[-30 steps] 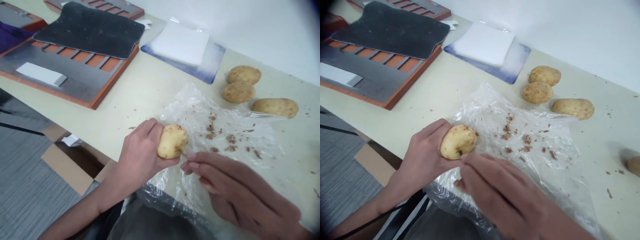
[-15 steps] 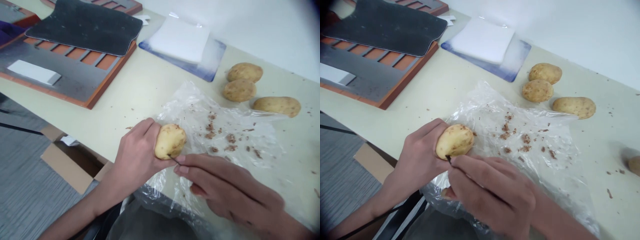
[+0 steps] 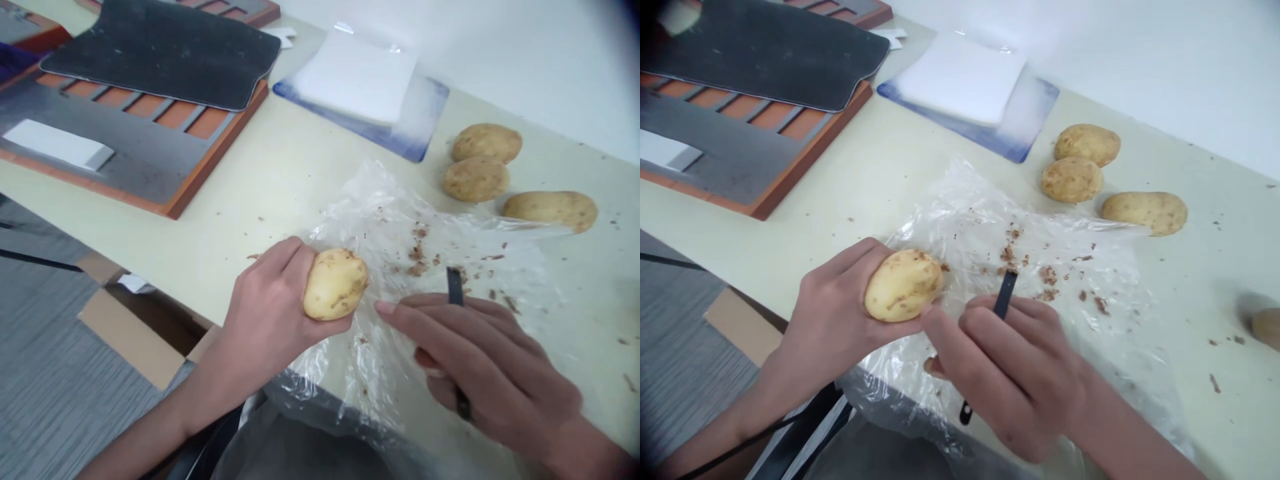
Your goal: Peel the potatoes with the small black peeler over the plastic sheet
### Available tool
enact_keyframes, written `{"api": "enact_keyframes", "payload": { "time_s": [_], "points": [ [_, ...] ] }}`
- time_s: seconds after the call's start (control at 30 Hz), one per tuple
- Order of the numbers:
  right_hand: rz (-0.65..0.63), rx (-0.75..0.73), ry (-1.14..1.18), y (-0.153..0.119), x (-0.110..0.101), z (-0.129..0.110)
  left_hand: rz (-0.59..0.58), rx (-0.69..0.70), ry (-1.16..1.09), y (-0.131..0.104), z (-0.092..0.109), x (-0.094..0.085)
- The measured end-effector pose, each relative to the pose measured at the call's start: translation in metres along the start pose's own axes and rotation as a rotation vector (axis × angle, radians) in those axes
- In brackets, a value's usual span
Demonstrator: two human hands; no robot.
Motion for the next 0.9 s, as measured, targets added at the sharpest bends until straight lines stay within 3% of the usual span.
{"api": "enact_keyframes", "payload": {
  "time_s": [0.07, 0.23, 0.33, 0.47, 0.53, 0.67, 0.73, 0.8, 0.9],
  "points": [
    [0.021, -0.058, -0.008, 0.002, 0.004, -0.007, -0.005, -0.016, -0.007, 0.001, 0.0, 0.0],
    [0.041, 0.086, 0.138, 0.018, 0.022, -0.009, 0.017, -0.034, -0.018, 0.0, -0.001, 0.001],
    [0.041, 0.1, 0.149, 0.023, 0.031, -0.011, 0.032, -0.026, -0.002, 0.0, -0.001, 0.001],
    [0.017, 0.072, 0.146, 0.024, 0.035, 0.001, 0.008, -0.038, -0.004, -0.001, -0.002, 0.001],
    [0.092, 0.125, 0.069, 0.024, 0.031, 0.015, -0.004, -0.048, -0.005, -0.001, -0.002, 0.001],
    [0.343, 0.393, -0.063, 0.018, 0.01, 0.034, -0.007, -0.05, -0.008, 0.0, 0.0, 0.001],
    [0.19, 0.274, -0.033, 0.017, 0.008, 0.025, -0.003, -0.037, -0.01, 0.0, -0.001, 0.002],
    [0.037, 0.033, 0.045, 0.015, 0.012, 0.009, 0.011, -0.018, -0.005, -0.001, -0.002, 0.002],
    [0.053, -0.07, 0.128, 0.018, 0.022, 0.003, 0.049, 0.009, 0.028, -0.001, -0.004, 0.002]
  ]
}}
Point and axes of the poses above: each hand's wrist, its own y-axis towards the middle knuckle, its own x-axis out of the palm, z = x × y, the point moved 3 cm from there along y, towards the middle knuckle, and after that the axes turned 13 degrees about x, right-handed, at the moved point
